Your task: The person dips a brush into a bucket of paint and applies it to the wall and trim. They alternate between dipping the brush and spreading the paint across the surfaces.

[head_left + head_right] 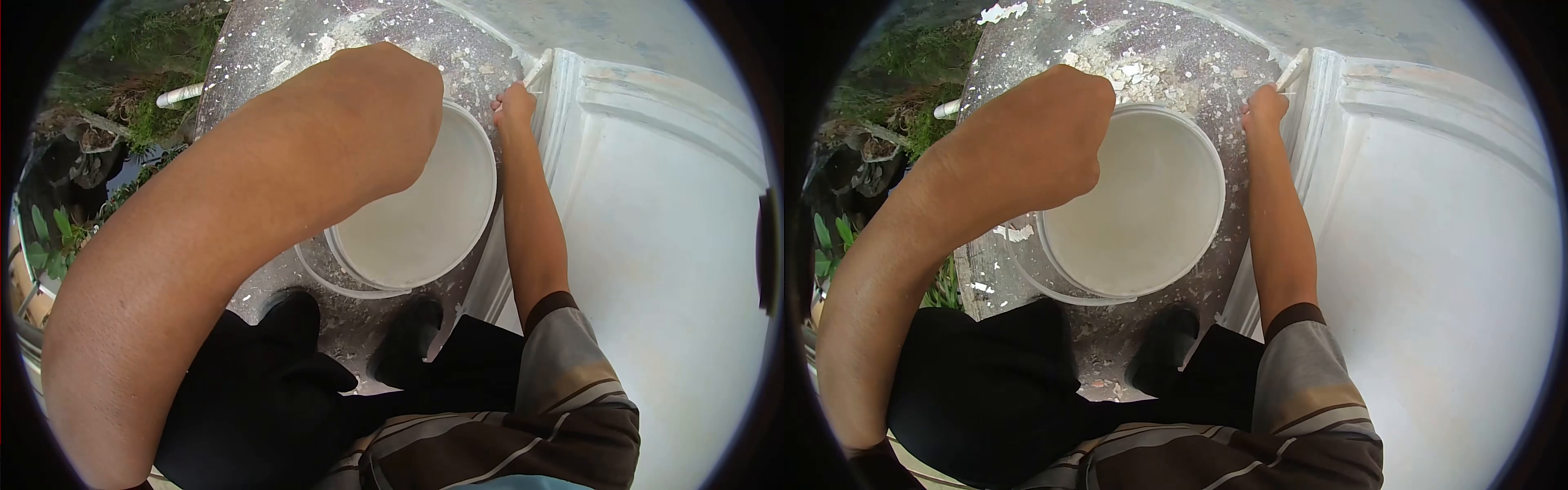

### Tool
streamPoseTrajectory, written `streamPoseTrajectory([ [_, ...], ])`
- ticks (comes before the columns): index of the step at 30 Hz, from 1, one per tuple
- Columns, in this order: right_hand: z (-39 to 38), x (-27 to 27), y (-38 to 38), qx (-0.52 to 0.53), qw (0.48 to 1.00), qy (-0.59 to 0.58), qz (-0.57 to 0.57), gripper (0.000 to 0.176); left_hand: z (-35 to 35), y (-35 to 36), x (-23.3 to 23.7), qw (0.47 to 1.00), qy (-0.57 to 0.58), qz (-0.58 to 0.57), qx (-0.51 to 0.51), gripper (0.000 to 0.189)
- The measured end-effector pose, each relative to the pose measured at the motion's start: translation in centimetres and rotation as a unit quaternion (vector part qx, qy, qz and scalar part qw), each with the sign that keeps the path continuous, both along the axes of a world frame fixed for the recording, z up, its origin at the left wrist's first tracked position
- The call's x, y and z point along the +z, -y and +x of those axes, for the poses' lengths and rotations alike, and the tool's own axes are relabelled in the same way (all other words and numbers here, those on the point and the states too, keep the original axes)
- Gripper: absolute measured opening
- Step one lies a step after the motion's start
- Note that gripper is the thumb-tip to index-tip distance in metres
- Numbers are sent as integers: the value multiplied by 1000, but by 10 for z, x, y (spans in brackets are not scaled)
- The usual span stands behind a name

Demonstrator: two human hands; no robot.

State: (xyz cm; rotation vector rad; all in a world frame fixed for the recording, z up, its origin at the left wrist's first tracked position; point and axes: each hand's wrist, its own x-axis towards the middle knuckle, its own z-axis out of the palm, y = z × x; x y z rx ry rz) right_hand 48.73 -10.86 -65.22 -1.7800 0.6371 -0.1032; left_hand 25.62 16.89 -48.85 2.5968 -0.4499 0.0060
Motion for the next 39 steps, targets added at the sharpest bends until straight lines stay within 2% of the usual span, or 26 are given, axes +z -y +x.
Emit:
streamPoseTrajectory([
  [4, 48, -4, 20, 4, 997, -79, 11, 5, 2, 4, 3, 998, -46, 8, 35, 11],
  [7, 52, -22, 42, 0, 994, -83, 65, 5, 2, -2, -9, 996, 45, 58, -42, 12],
  [9, 40, -13, 53, -6, 989, -81, 125, 7, 2, 2, 0, 999, -25, 12, 19, 12],
  [10, 28, -6, 47, -3, 994, -81, 79, 8, 2, 4, 4, 997, -59, -12, 49, 12],
  [12, -15, 7, 35, -11, 996, -82, -14, 10, 2, 3, -1, 1000, -20, 2, 14, 12],
  [13, -23, 10, 37, 23, 992, -81, -95, 12, 4, 2, 2, 1000, 0, 12, -4, 12],
  [14, -27, 11, 36, 59, 980, -78, -172, 15, 7, 2, 7, 997, -69, -5, 16, 12],
  [16, -20, 9, 42, 135, 926, -62, -347, 23, 13, 6, 22, 976, -205, -40, 54, 11],
  [18, 10, -2, 58, 209, 821, -38, -531, 36, 16, 6, 21, 975, -215, -29, 39, 10],
  [21, 28, 4, 43, 170, 792, -97, -578, 35, 17, 7, 21, 978, -204, -12, 36, 9],
  [24, 43, 11, 27, 162, 807, -160, -545, 35, 15, 8, 14, 984, -173, -1, 38, 10],
  [27, 36, 24, 16, 215, 804, -149, -535, 37, 13, 8, 12, 985, -168, -6, 45, 10],
  [30, 12, 30, -7, 306, 761, -74, -567, 39, 18, 11, 15, 981, -181, -19, 64, 11],
  [33, -6, 38, -17, 329, 760, -44, -559, 41, 19, 7, 17, 979, -189, -23, 69, 12],
  [36, 11, 48, 9, 272, 798, -98, -528, 40, 18, 8, 19, 975, -206, -30, 74, 11],
  [39, 47, 39, 29, 247, 792, -163, -534, 35, 20, 11, 24, 975, -204, -24, 80, 11],
])
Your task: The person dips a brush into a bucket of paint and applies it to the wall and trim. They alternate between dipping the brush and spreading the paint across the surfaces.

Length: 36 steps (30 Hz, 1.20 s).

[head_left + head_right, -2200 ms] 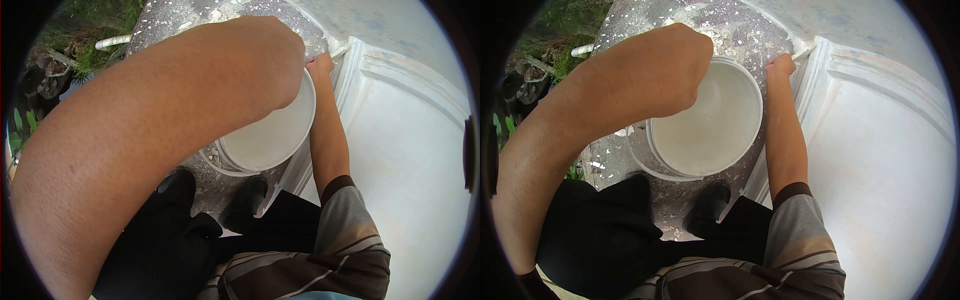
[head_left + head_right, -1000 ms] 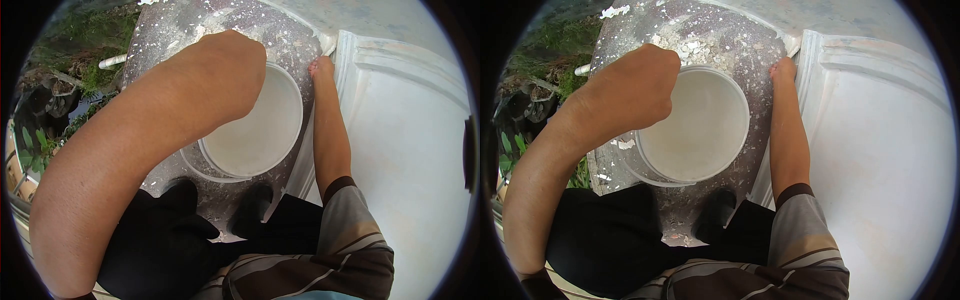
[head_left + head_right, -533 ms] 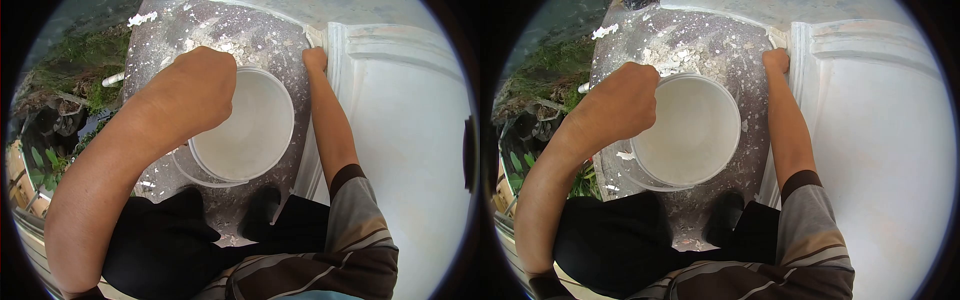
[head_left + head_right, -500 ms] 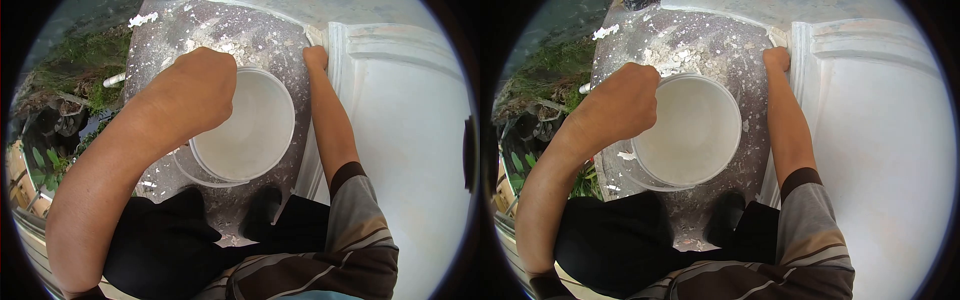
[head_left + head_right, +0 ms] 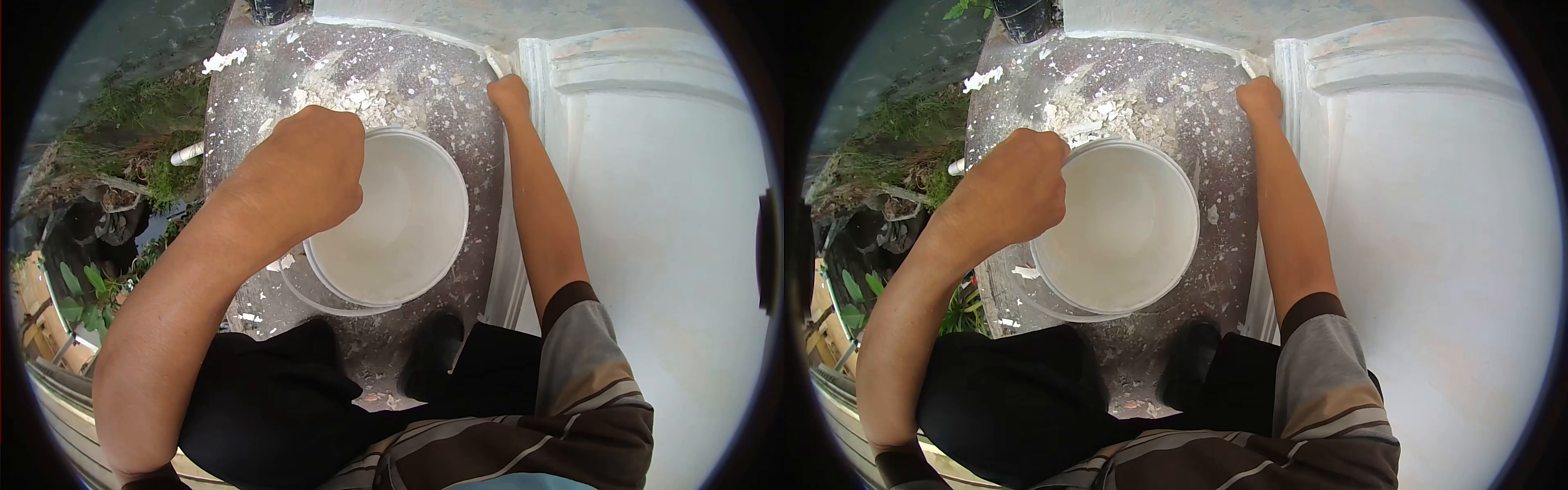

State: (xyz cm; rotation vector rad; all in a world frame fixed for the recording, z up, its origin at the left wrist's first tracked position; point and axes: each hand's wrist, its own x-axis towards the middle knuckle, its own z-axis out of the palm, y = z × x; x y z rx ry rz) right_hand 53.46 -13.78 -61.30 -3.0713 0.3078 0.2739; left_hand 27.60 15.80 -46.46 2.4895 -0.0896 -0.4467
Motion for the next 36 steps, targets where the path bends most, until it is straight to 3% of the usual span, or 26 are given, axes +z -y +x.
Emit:
streamPoseTrajectory([
  [3, 12, -6, -36, -1, 1000, -2, 5, 31, 1, 0, -2, 1000, 12, 15, -18, 10],
  [7, -27, 22, -104, 109, 992, -52, 19, 28, 2, 0, -5, 999, 14, 28, -32, 10],
  [11, -50, 16, -145, 220, 973, -44, 58, 26, 3, 1, -1, 1000, 4, 26, -12, 12],
  [13, -56, 15, -149, 271, 959, -59, 58, 29, 1, 1, -5, 999, 21, 33, -17, 12],
  [16, -69, 18, -134, 378, 921, -33, 90, 36, 8, 2, 5, 997, -50, 57, -34, 19],
  [18, -80, -1, -117, 438, 886, 30, 149, 36, 4, 0, -4, 999, 4, 41, -33, 14],
  [22, -92, 0, -98, 316, 939, 51, 125, 37, 3, 1, -1, 998, -2, 46, -36, 14],
  [25, -71, 14, -96, 228, 968, -7, 102, 44, 2, 2, 5, 999, -6, 33, -14, 13],
  [26, -67, 17, -98, 238, 966, 0, 97, 35, 2, 2, 5, 999, -9, 32, -20, 13],
  [31, -60, 24, -160, 385, 915, 12, 124, 31, 4, 0, -3, 999, 4, 36, -29, 14],
  [34, -48, 27, -186, 442, 891, -51, 95, 29, 4, 0, -3, 998, 3, 49, -35, 14],
  [36, -31, 28, -172, 391, 915, -67, 75, 29, 4, 1, -5, 998, 9, 42, -35, 14],
])
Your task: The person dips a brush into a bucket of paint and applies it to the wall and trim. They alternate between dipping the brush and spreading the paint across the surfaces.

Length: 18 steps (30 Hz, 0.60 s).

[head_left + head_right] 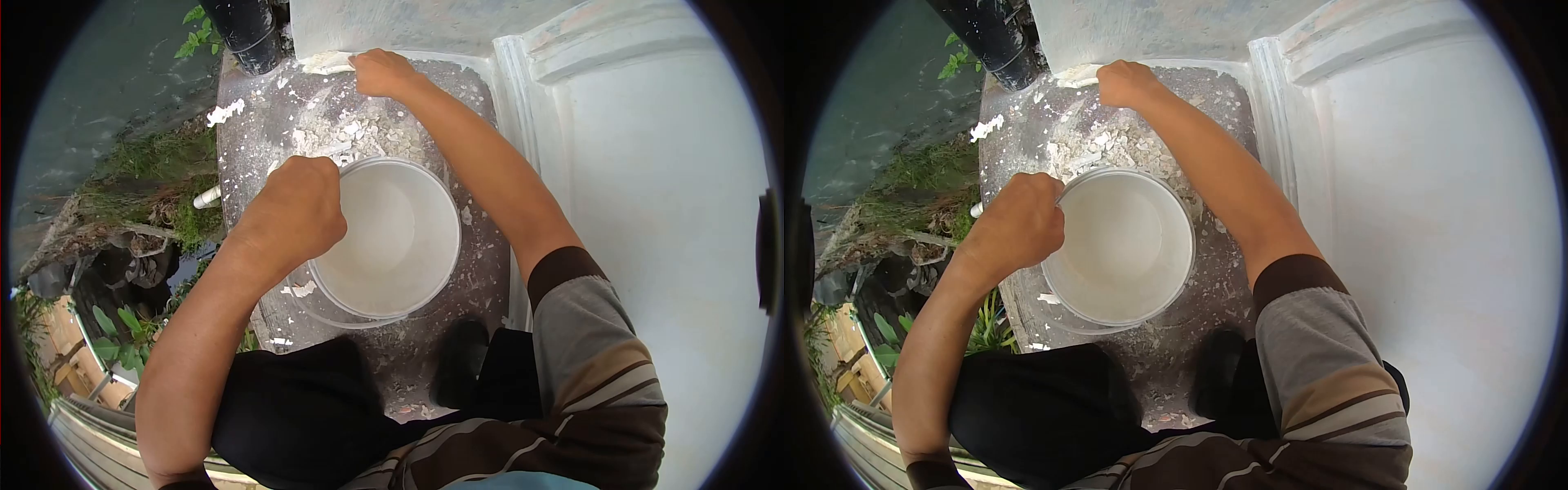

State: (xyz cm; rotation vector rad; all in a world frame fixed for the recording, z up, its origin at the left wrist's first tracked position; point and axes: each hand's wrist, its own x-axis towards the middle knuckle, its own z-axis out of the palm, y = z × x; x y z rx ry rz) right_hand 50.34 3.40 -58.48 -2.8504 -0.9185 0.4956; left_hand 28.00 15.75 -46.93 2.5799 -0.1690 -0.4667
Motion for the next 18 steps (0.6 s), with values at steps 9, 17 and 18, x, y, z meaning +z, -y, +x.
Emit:
streamPoseTrajectory([
  [9, 8, 25, 138, -255, 961, 51, -92, 32, -1, -2, 3, 1000, -14, -10, 4, 13],
  [17, -58, -13, 142, -219, 967, 128, -11, 44, -2, -4, -2, 1000, 7, -15, -14, 13],
  [18, -60, -16, 136, -218, 967, 132, 0, 45, -3, -5, -3, 1000, 11, -17, -13, 13],
])
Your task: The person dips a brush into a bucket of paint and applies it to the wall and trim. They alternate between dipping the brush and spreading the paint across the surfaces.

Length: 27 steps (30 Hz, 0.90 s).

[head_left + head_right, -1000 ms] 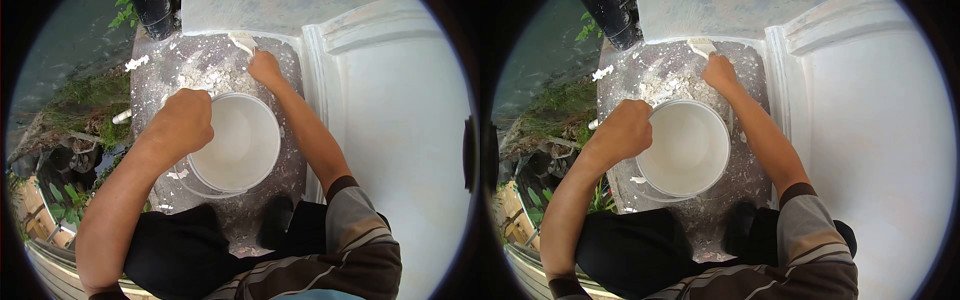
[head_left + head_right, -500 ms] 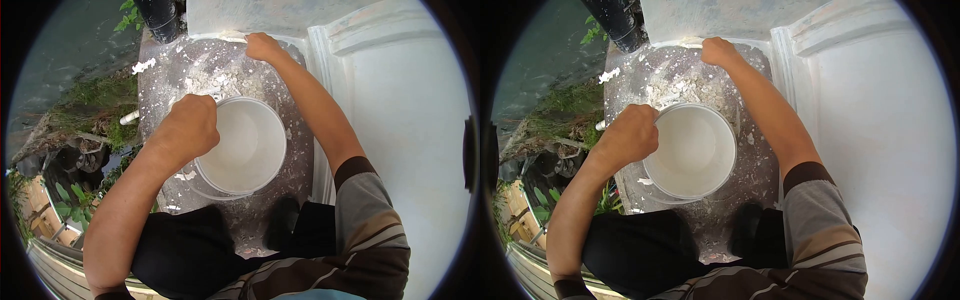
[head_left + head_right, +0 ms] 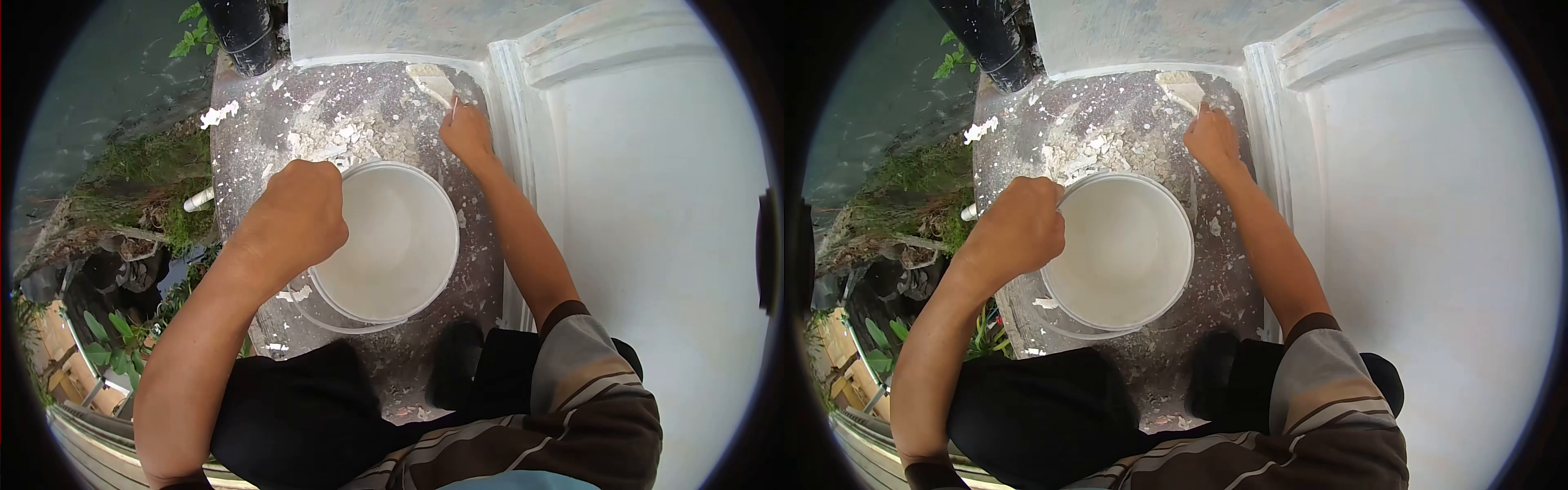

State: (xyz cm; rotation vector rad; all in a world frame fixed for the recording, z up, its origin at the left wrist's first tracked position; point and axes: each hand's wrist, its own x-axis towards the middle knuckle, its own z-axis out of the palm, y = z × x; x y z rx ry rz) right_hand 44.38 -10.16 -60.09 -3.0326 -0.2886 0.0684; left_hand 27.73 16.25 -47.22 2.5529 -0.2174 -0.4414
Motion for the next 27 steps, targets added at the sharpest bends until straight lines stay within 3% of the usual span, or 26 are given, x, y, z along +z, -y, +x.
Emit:
streamPoseTrajectory([
  [5, 15, -17, -5, -41, 994, 57, 85, 46, 1, 2, 2, 1000, -7, 2, 4, 13],
  [7, 21, -26, 0, -128, 978, 65, 153, 44, 1, 1, 2, 1000, 4, 1, -4, 12],
  [10, 42, -58, 16, -271, 913, 17, 305, 40, 1, 0, -1, 1000, -6, 1, -10, 12],
  [13, 91, -112, 38, -314, 857, 72, 402, 21, 1, 2, 2, 1000, -16, 9, -1, 12],
  [19, 95, -80, 27, -384, 792, 35, 473, 15, -7, 1, -6, 997, 78, -7, 4, 12],
  [24, 15, -52, 21, -447, 701, 44, 554, 13, -1, -1, 2, 1000, 16, -16, 5, 12],
  [27, 1, -102, 57, -378, 780, 79, 493, 10, 0, 1, 0, 1000, 8, 0, -16, 12],
])
